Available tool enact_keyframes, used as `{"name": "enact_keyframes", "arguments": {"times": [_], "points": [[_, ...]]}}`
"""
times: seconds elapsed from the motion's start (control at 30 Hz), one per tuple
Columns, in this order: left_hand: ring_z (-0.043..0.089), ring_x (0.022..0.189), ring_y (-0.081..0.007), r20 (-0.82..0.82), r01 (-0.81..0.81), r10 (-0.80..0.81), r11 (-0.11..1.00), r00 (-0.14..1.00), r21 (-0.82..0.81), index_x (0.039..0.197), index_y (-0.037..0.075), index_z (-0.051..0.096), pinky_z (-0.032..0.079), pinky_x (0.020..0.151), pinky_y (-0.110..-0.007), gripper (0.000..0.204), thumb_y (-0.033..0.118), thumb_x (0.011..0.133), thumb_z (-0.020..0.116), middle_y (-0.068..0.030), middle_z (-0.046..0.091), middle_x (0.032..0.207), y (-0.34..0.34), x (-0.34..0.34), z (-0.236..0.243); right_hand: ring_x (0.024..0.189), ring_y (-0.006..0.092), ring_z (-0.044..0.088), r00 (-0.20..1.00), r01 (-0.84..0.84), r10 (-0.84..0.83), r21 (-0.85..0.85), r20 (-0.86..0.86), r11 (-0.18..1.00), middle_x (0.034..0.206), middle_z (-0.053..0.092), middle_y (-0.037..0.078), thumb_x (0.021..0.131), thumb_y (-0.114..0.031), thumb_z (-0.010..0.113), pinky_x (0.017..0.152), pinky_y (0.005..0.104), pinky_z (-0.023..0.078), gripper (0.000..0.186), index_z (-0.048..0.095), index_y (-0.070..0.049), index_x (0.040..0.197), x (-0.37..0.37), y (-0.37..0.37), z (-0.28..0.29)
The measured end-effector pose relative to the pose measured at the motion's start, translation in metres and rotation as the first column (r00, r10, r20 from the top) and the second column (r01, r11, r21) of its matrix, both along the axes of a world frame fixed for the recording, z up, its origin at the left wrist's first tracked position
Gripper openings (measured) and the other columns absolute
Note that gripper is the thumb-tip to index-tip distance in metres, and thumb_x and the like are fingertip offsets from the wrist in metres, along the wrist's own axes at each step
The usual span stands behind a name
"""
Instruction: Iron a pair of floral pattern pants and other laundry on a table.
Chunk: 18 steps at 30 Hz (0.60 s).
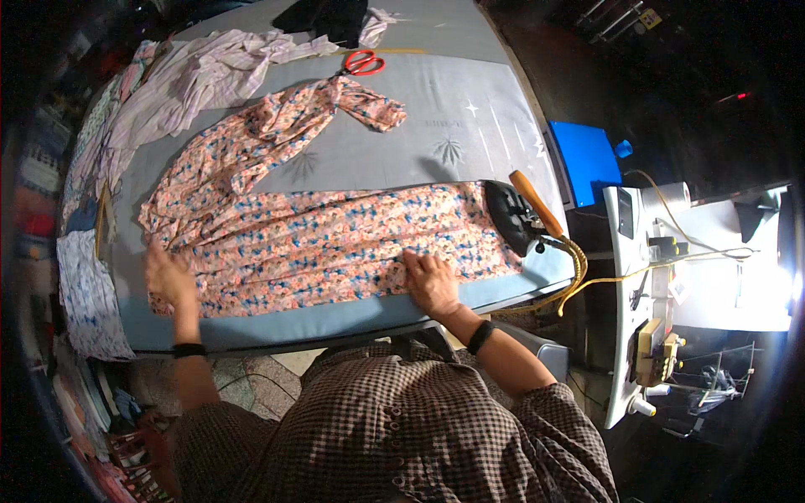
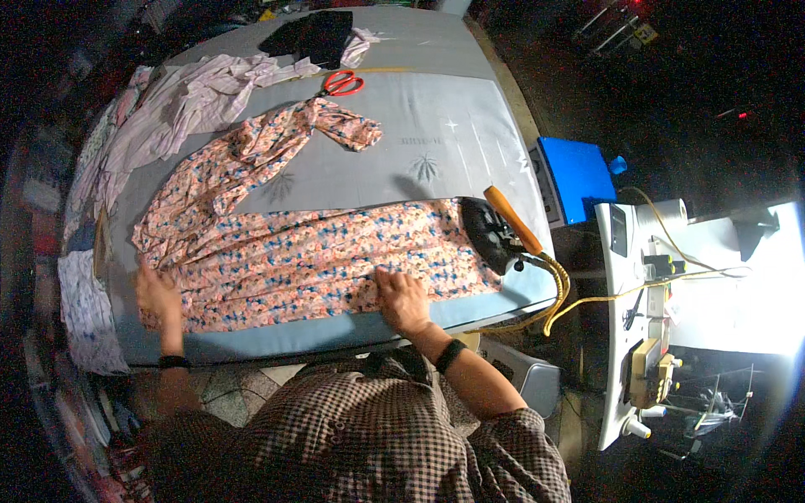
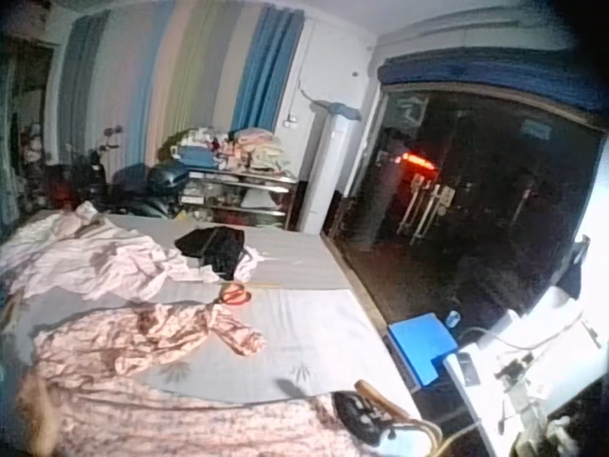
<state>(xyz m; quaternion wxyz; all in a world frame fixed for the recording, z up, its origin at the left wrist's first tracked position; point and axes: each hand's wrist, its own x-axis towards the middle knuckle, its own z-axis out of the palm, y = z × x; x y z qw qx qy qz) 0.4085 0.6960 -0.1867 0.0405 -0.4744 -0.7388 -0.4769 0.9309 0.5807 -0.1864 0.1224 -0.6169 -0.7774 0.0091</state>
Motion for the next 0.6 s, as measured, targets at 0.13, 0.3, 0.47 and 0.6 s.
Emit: {"name": "enact_keyframes", "arguments": {"times": [0.13,0.3,0.47,0.6], "points": [[0.055,0.103,-0.0206,0.219,0.709,-0.679,0.696,0.701,-0.111,0.117,0.001,0.055,0.046,0.089,-0.032,0.048,-0.014,0.071,0.056,-0.0112,0.056,0.113,-0.020,0.221,-0.009,0.083,0.0266,0.054,0.992,-0.126,0.126,0.036,0.000,0.991,0.089,0.053,0.010,0.084,-0.014,0.055,0.075,0.0383,0.045,0.034,0.056,-0.007,0.118,-0.028,0.010,0.001],[0.058,0.110,-0.0252,0.469,0.983,-0.883,-0.058,0.031,-0.175,0.114,0.006,0.062,0.048,0.091,-0.042,0.032,0.005,0.082,0.064,-0.0096,0.062,0.118,-0.040,0.409,0.003,0.117,0.0317,0.050,0.968,-0.250,0.238,-0.316,-0.077,0.915,0.126,0.053,0.015,0.089,-0.019,0.043,0.100,0.0444,0.039,0.043,0.050,-0.006,0.129,-0.030,-0.016,-0.054],[0.011,0.141,-0.0329,0.100,0.695,-0.897,0.260,0.431,-0.670,0.133,0.014,0.045,0.021,0.107,-0.063,0.063,0.021,0.077,0.073,-0.0075,0.021,0.151,-0.027,0.427,0.018,0.108,0.0284,0.054,0.807,-0.394,0.315,-0.057,-0.500,0.917,0.121,0.057,0.012,0.076,-0.009,0.064,0.087,0.0417,0.043,0.036,0.065,-0.011,0.112,0.029,-0.025,0.007],[0.001,0.143,-0.0373,0.095,0.539,-0.833,0.262,0.545,-0.800,0.141,0.021,0.033,0.014,0.095,-0.080,0.082,0.043,0.074,0.074,-0.0082,0.009,0.156,-0.018,0.425,0.033,0.097,0.0260,0.055,0.955,-0.027,0.016,-0.034,-0.296,0.999,0.110,0.058,0.007,0.073,-0.015,0.067,0.080,0.0419,0.043,0.043,0.062,-0.014,0.116,0.081,-0.039,0.029]]}}
